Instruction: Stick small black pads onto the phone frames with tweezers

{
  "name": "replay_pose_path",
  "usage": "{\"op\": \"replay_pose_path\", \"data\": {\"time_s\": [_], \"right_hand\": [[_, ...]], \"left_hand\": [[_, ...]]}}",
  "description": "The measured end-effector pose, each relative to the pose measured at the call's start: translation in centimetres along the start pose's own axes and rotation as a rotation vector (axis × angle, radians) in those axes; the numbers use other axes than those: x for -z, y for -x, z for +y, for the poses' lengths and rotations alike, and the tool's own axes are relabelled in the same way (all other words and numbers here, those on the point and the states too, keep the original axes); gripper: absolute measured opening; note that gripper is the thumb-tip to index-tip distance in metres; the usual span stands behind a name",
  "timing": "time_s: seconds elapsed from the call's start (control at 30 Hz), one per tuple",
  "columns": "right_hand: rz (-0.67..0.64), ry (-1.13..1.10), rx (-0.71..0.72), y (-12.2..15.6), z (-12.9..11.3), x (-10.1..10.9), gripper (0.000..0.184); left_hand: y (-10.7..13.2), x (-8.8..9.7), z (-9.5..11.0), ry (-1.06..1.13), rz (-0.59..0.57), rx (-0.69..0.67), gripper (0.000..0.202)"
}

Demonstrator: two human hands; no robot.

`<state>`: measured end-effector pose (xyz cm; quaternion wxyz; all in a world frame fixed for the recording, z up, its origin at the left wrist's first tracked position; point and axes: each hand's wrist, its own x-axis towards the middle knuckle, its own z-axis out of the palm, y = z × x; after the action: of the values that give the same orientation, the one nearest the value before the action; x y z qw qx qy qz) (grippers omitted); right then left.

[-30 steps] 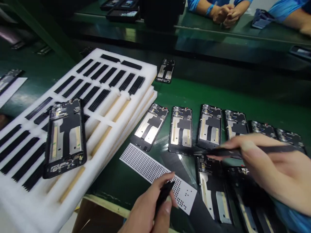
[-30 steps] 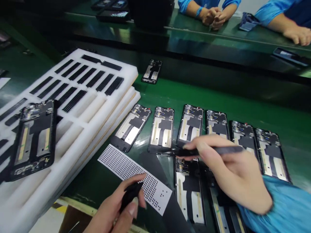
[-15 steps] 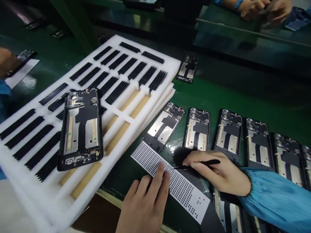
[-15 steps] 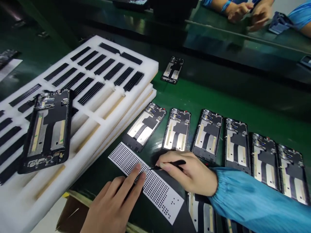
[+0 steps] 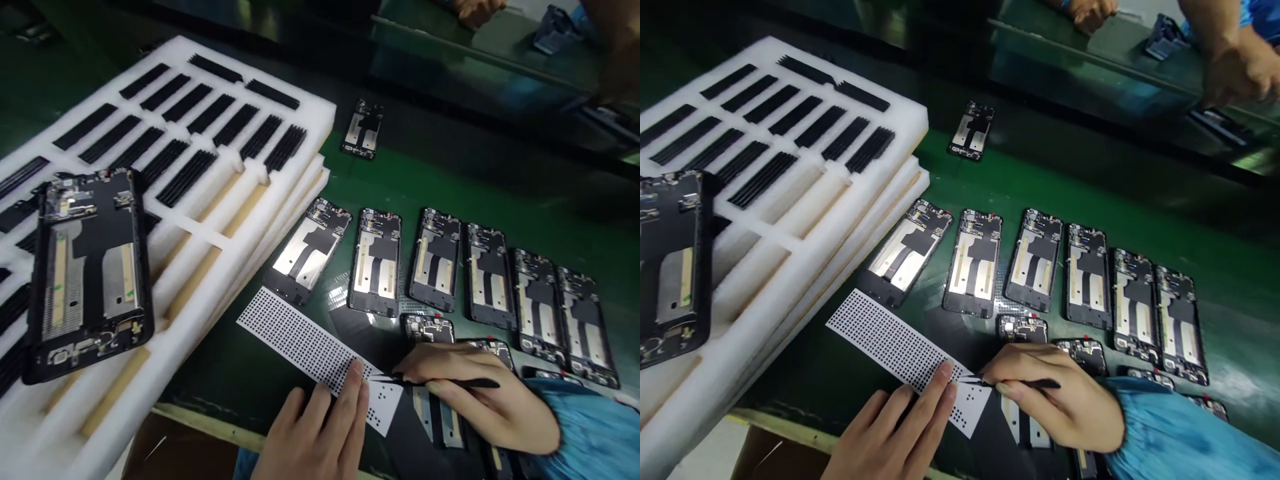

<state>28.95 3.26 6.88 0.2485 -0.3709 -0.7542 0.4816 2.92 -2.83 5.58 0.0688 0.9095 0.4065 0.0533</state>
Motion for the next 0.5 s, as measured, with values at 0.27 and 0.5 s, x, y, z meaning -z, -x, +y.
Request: {"op": "replay_pose_path", "data": {"time_s": [0.27,0.5], "right_hand": [[-0.003,-0.093,0.050,0.34,0.71,-0.62,0.024],[-0.065,-0.051,0.094,-0.41,0.55,-0.14,0.022]], "left_hand": [[0.46,-0.06,-0.67,-0.050,-0.060,-0.083,0.044],[0.56,-0.01,-0.53,-0.068,-0.081,-0.080,0.043]]}}
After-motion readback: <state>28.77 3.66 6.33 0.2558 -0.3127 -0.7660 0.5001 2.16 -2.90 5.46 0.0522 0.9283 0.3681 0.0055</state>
